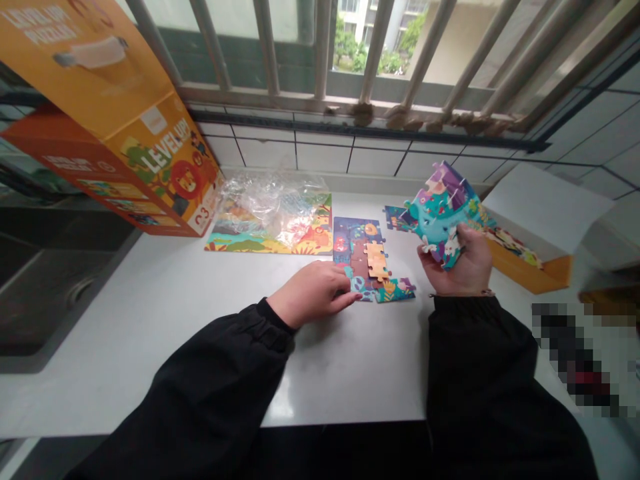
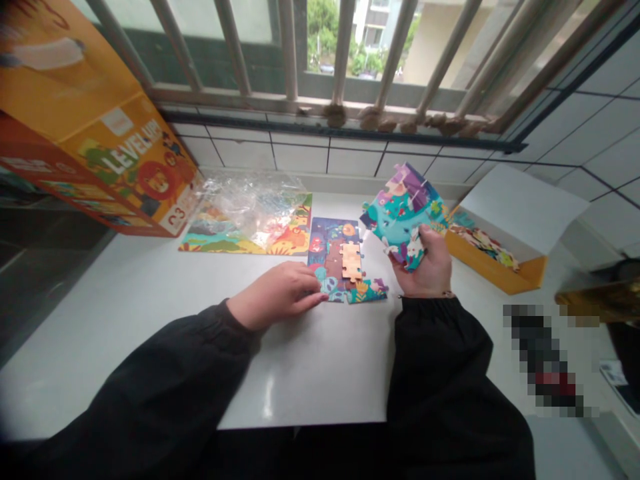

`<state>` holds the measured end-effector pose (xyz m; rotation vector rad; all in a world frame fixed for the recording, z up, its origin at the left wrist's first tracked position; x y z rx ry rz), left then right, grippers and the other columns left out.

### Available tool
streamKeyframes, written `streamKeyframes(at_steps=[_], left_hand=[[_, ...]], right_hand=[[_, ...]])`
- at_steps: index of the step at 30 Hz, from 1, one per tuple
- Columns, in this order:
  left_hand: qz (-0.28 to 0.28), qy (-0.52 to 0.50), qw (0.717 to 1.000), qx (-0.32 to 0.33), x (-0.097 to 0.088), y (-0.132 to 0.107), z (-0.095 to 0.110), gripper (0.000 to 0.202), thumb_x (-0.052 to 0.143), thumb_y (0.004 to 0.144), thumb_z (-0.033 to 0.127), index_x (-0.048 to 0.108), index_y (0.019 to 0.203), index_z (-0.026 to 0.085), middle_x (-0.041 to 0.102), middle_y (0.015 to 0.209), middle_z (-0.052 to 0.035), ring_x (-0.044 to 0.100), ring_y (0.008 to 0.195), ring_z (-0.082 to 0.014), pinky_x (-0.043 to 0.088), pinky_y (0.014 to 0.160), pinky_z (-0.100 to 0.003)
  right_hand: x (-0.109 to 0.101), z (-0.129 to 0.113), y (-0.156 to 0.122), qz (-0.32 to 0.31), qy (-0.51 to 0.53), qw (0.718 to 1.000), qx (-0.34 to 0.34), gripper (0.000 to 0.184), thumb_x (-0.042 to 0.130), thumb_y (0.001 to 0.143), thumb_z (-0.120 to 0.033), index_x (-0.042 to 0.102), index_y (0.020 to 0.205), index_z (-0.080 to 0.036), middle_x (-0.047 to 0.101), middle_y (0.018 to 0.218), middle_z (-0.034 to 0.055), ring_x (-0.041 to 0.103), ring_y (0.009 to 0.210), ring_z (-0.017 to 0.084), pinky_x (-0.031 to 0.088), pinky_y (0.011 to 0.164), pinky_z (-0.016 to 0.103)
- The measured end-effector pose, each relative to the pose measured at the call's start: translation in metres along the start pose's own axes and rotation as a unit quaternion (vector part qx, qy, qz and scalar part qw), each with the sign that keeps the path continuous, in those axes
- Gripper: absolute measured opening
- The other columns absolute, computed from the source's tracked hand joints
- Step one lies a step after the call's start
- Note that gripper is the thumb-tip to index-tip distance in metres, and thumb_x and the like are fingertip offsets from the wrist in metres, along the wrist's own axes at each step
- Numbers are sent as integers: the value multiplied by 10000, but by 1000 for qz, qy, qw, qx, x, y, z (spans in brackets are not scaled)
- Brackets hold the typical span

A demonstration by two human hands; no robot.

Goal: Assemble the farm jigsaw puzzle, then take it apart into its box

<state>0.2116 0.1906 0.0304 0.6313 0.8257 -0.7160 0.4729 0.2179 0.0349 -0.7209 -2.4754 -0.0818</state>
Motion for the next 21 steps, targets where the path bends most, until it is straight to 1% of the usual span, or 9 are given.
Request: streamKeyframes(at_steps=[2,4,5,7,9,11,13,16,21], left_hand=[[31,-66,996,-44,-3,-2,-7,308,647,1062,474,805,975,225,763,871,-78,704,803,-225,538,790,-357],[85,-200,970,-107,-8,-4,-21,427,693,1025,599,776,1211,223,803,1012,-97,739,871,-225,568,816,-352],[112,-286,942,-136,-7,-5,-28,547,708,995,668,738,1304,217,808,1088,-114,756,917,-230,586,829,-350],[144,-459,858,-177,-1,-6,-39,719,681,955,786,688,1372,201,798,1175,-141,776,985,-242,616,839,-349],[152,-576,776,-207,11,-6,-45,725,683,938,810,693,1311,188,802,1140,-131,784,951,-235,631,800,-335],[164,-620,729,-240,22,-7,-49,641,768,910,752,701,1187,178,807,1020,-94,775,817,-205,619,702,-299],[184,-612,716,-280,30,-10,-56,570,846,875,678,674,1092,180,786,875,-49,732,663,-165,568,581,-251],[196,-579,724,-321,36,-14,-62,501,824,921,636,622,1034,191,707,702,9,632,500,-106,476,474,-190],[212,-574,723,-320,31,-14,-64,416,791,976,559,596,1018,195,676,701,21,650,535,-92,511,508,-168]], right_hand=[[1,-1,-3,-13,-16,1000,-4,77,697,836,-331,653,852,-270,698,781,-15,742,766,182,610,599,272],[11,9,-8,-69,-50,996,13,143,746,817,-377,656,840,-269,689,750,-5,736,730,205,609,572,301],[18,19,-13,-114,-73,990,38,186,783,803,-402,668,851,-265,694,745,-1,735,714,216,618,573,322],[33,46,-25,-209,-137,963,97,283,864,778,-450,705,900,-249,721,758,3,739,702,226,648,612,363],[42,68,-36,-274,-221,928,120,358,918,767,-488,736,946,-238,758,795,4,746,722,223,666,665,368],[46,80,-41,-294,-298,903,97,383,920,784,-538,747,949,-239,782,819,5,741,720,216,653,645,339],[47,84,-42,-283,-336,895,79,405,905,801,-588,750,940,-241,786,809,6,720,675,209,621,584,318],[47,83,-42,-269,-335,900,69,453,897,805,-636,757,963,-235,782,792,9,700,645,202,596,573,307],[50,73,-41,-274,-365,890,16,470,827,873,-670,736,896,-209,742,751,7,629,603,151,514,539,248]])
Point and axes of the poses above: each hand's wrist, its own y-axis towards the middle knuckle, its own x-axis out of the palm, z = x × y, the point moved 8 cm from there along y, towards the middle knuckle
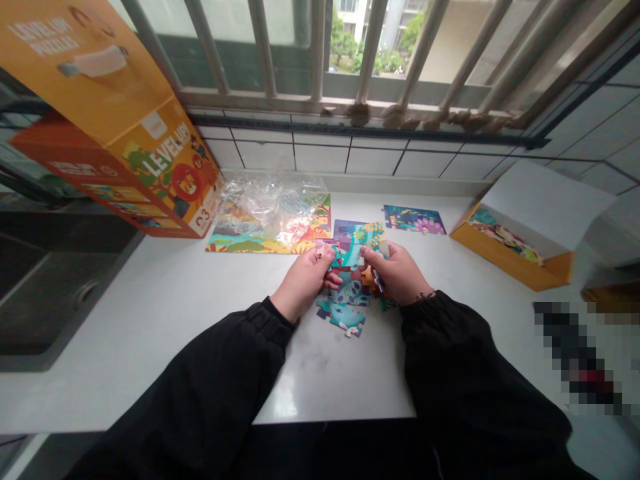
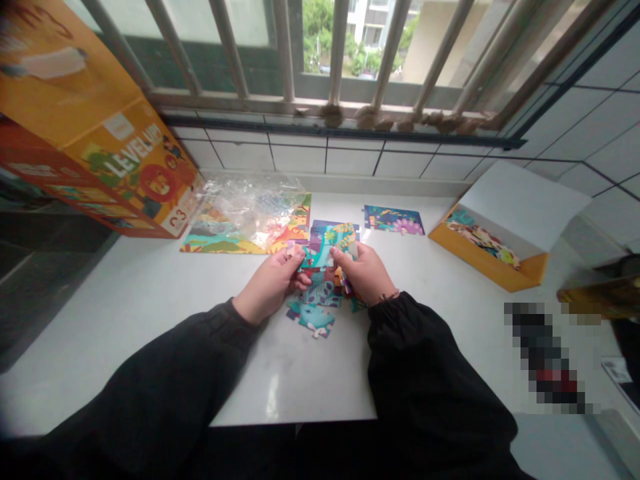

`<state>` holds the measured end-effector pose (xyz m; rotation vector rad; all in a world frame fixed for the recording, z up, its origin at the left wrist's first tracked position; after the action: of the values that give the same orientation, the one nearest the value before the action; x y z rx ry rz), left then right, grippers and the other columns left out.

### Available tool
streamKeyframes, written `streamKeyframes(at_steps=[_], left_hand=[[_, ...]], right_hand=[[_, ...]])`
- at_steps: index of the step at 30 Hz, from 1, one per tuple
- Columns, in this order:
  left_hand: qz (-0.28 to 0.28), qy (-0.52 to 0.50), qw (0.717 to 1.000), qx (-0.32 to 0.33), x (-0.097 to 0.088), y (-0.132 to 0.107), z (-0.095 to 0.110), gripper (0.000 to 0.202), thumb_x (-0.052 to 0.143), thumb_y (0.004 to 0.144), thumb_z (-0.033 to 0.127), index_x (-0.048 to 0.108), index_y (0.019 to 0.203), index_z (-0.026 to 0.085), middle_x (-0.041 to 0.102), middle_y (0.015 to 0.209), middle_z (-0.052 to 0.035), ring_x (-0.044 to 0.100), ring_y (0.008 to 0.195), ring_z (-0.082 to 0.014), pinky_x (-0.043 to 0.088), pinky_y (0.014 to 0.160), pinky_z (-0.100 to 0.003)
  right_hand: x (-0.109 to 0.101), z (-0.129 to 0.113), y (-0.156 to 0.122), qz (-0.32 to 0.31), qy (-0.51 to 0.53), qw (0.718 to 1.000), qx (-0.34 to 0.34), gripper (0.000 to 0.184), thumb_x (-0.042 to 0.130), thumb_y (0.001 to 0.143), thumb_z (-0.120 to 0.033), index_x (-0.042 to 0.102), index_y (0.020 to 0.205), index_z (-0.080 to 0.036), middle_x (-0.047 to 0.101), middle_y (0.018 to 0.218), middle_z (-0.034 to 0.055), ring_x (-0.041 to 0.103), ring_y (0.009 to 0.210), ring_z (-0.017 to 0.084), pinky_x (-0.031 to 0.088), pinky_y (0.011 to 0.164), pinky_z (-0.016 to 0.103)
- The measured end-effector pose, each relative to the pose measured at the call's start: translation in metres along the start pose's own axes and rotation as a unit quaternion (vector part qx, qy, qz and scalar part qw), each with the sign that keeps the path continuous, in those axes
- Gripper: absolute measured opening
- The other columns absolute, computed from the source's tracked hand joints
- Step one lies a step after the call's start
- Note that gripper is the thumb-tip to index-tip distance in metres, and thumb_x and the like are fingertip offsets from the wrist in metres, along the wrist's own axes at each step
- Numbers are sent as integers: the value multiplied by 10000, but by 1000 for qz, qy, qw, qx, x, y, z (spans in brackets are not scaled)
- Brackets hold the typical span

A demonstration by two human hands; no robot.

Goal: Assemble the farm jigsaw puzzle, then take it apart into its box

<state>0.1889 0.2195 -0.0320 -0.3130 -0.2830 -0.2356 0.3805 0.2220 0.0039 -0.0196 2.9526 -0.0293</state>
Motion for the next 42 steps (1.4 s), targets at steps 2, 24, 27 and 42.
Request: streamKeyframes(at_steps=[2,24,27,42], left_hand=[[-4,-9,1000,4,1,1,2,397,781,984,541,598,1036,193,709,754,-1,677,571,-99,537,534,-175],[-53,-45,997,26,12,-2,4,344,805,950,378,662,1207,199,779,1213,-90,789,995,-205,692,838,-332],[-32,-47,998,-4,8,0,2,240,750,1003,347,628,1144,197,784,1109,-77,792,904,-179,698,754,-294],[-92,-26,995,-11,21,-6,1,399,739,957,246,652,1346,219,790,1204,-103,805,943,-195,691,758,-287]], right_hand=[[-3,-2,0,19,-9,1000,-6,474,815,886,-666,705,844,-207,688,679,-15,557,536,120,452,486,229],[17,-14,-6,-14,-131,989,-71,421,722,966,-645,723,837,-244,759,717,18,661,624,184,505,629,285],[4,-17,-8,55,-95,992,-58,513,673,993,-697,680,780,-231,735,706,22,630,585,157,507,605,271],[16,-3,-7,-9,21,1000,-2,536,744,899,-782,670,986,-259,743,772,24,655,575,207,509,458,313]])
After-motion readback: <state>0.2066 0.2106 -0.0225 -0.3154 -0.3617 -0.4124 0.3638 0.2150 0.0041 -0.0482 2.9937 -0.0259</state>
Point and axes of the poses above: each hand's wrist, its own y-axis towards the middle knuckle, its own x-axis out of the palm, z = x × y, the point moved 8 cm from there along y, towards the middle knuckle
